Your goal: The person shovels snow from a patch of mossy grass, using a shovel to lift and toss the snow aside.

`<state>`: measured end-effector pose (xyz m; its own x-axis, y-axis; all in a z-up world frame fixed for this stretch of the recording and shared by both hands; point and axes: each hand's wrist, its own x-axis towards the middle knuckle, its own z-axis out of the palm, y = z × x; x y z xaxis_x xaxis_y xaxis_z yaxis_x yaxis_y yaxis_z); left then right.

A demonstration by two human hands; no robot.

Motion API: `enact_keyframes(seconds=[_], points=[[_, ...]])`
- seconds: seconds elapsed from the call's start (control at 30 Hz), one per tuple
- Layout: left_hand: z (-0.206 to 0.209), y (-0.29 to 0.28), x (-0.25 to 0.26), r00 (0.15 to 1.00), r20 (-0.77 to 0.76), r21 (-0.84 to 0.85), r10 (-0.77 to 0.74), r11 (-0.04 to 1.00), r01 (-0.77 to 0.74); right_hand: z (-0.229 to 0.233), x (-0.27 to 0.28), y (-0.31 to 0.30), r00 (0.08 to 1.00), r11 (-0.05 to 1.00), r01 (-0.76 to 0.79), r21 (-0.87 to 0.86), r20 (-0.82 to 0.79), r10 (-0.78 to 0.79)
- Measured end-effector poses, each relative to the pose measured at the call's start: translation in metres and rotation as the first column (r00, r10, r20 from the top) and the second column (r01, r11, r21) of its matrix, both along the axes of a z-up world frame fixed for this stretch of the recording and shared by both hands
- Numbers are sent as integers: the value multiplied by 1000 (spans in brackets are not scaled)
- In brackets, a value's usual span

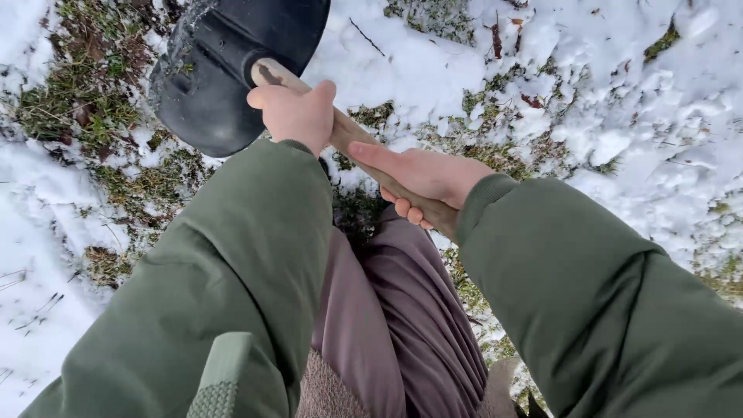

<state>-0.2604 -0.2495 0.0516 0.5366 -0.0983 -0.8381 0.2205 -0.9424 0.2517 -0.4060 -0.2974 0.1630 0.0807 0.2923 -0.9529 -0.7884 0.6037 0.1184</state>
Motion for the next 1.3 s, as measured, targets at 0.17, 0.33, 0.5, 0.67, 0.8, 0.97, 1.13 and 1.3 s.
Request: enact_keyframes(seconds=[0.17,0.33,0.5,0.67,0.8,0.97,1.13,1.3], points=[[-4,52,43,991,-81,-267,105,956,-123,-47,21,34,974,996,-44,-76,220,60],[-17,41,-10,991,-130,-325,36,943,-77,-31,-29,22,995,996,-39,-82,89,47],[9,3,-67,874,-345,-157,341,897,-413,-7,-80,13,998,990,41,-134,-33,-45],[38,-5,-51,961,-196,-296,-194,946,130,26,-74,18,984,971,172,-166,78,-161],[51,-7,-29,970,-198,-228,-143,969,96,58,-58,23,955,942,290,-169,109,-275],[95,-51,2,897,-280,-80,-342,939,334,50,-20,33,906,883,422,-207,132,-402],[62,-73,56,886,-206,3,-415,905,425,37,33,32,910,847,409,-341,80,-407],[53,-96,117,781,-200,141,-592,771,621,64,98,29,923,850,347,-396,-15,-384]])
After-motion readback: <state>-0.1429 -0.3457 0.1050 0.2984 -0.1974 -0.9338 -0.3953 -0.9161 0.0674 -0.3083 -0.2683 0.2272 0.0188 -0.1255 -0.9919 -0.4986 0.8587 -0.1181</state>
